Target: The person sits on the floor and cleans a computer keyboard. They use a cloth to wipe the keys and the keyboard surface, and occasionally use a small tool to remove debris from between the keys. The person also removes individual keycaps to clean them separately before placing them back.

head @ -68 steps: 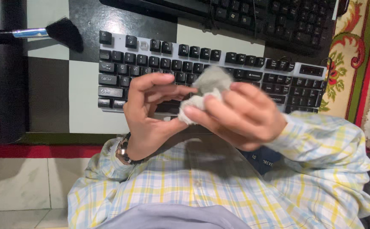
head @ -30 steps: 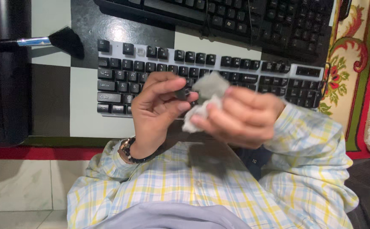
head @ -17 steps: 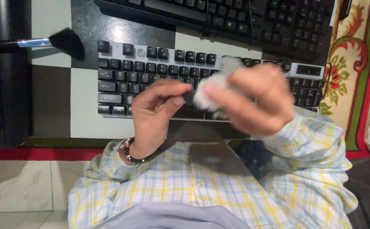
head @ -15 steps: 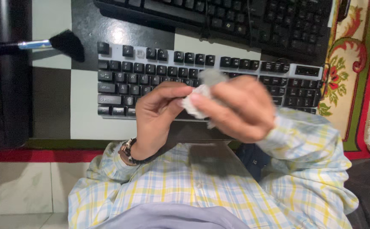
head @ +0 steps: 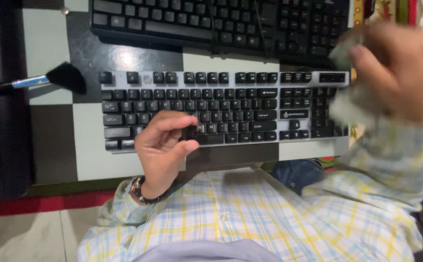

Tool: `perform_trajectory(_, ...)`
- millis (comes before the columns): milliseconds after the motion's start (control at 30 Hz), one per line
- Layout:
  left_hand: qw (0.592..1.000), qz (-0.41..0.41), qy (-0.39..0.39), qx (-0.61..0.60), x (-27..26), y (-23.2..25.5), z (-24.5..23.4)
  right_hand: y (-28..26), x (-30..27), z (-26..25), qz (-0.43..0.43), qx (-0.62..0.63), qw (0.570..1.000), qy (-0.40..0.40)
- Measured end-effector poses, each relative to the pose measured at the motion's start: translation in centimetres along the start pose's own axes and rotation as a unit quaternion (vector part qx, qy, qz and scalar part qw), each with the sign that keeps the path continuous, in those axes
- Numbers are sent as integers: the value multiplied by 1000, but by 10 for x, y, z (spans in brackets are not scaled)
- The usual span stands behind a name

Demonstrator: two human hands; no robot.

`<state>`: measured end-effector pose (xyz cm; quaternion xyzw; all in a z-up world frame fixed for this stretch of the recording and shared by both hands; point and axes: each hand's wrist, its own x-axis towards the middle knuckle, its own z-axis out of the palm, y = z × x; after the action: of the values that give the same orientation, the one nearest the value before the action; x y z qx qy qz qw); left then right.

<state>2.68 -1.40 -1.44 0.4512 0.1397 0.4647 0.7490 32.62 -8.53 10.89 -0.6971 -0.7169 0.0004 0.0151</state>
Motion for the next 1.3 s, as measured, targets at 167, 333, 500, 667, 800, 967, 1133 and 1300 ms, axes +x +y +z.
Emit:
perform_trajectory(167,999,11,-15,26,-1,0,3,17,24,16,-9,-108,993,44)
perform_trajectory(333,999,7,-11,41,1,0,4,10,49,24,-58,-100,993,-11)
perform_trajectory(500,999,-2,-8,35,1,2,4,15,52,37,-92,-170,981,-18)
perform_trajectory(667,998,15,-29,52,1,2,5,18,49,43,-88,-192,977,-1)
perform_trajectory(800,998,17,-30,58,0,2,4,16,51,43,-79,-202,976,-5)
perform_trajectory(967,998,24,-14,59,-1,2,4,-5,54,26,-88,-64,994,25)
perform_trajectory(1133,997,-35,15,65,-1,2,6,-61,42,10,-130,343,927,73)
perform_trajectory(1300,997,24,-1,69,-8,1,9,-111,40,22,-445,216,856,149)
